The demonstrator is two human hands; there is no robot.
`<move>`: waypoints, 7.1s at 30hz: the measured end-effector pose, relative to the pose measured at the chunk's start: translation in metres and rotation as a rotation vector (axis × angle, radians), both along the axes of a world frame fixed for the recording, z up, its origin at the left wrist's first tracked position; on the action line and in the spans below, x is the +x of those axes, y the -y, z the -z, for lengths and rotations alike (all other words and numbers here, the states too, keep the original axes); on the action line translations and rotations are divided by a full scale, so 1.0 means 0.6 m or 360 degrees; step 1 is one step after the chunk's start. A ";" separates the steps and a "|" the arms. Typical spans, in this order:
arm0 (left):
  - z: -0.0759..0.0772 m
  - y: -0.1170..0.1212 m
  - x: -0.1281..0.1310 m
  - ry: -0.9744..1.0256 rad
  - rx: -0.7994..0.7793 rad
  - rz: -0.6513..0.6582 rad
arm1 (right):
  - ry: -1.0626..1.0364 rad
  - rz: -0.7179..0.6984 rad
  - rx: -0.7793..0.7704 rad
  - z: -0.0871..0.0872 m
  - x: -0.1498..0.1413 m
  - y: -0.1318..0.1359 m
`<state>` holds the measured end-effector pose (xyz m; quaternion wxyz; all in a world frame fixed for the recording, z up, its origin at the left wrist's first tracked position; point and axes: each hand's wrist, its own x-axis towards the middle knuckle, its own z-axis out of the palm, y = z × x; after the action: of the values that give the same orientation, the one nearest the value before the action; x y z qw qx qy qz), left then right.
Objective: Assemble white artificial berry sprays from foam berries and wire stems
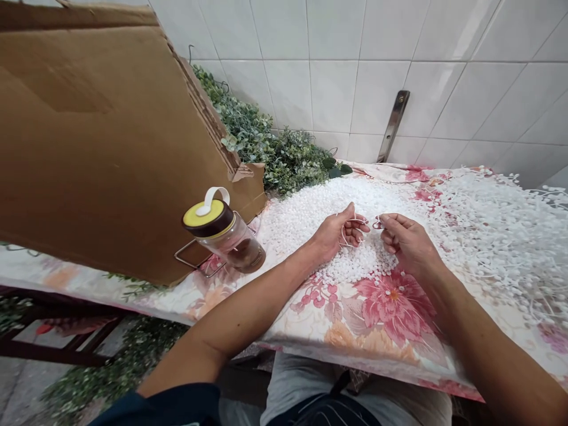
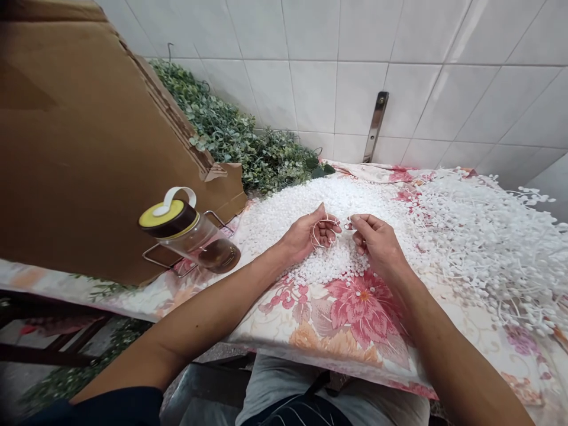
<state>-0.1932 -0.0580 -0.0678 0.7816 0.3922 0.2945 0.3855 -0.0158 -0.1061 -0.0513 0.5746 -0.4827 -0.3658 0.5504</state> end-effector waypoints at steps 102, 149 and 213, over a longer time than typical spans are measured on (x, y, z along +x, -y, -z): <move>-0.015 0.014 -0.006 0.0233 -0.0131 0.0155 | 0.0131 -0.0284 -0.0121 -0.007 -0.005 0.013; -0.024 0.028 0.000 -0.0121 -0.0063 0.0240 | -0.0065 -0.0059 0.0060 -0.032 0.011 0.014; -0.006 -0.003 0.041 -0.0877 0.0893 -0.0261 | 0.0361 -0.0007 0.0073 0.023 0.027 -0.011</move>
<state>-0.1687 -0.0562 -0.0641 0.5027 0.6542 0.4066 0.3925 0.0003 -0.0996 -0.0653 0.5392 -0.5277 -0.4420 0.4851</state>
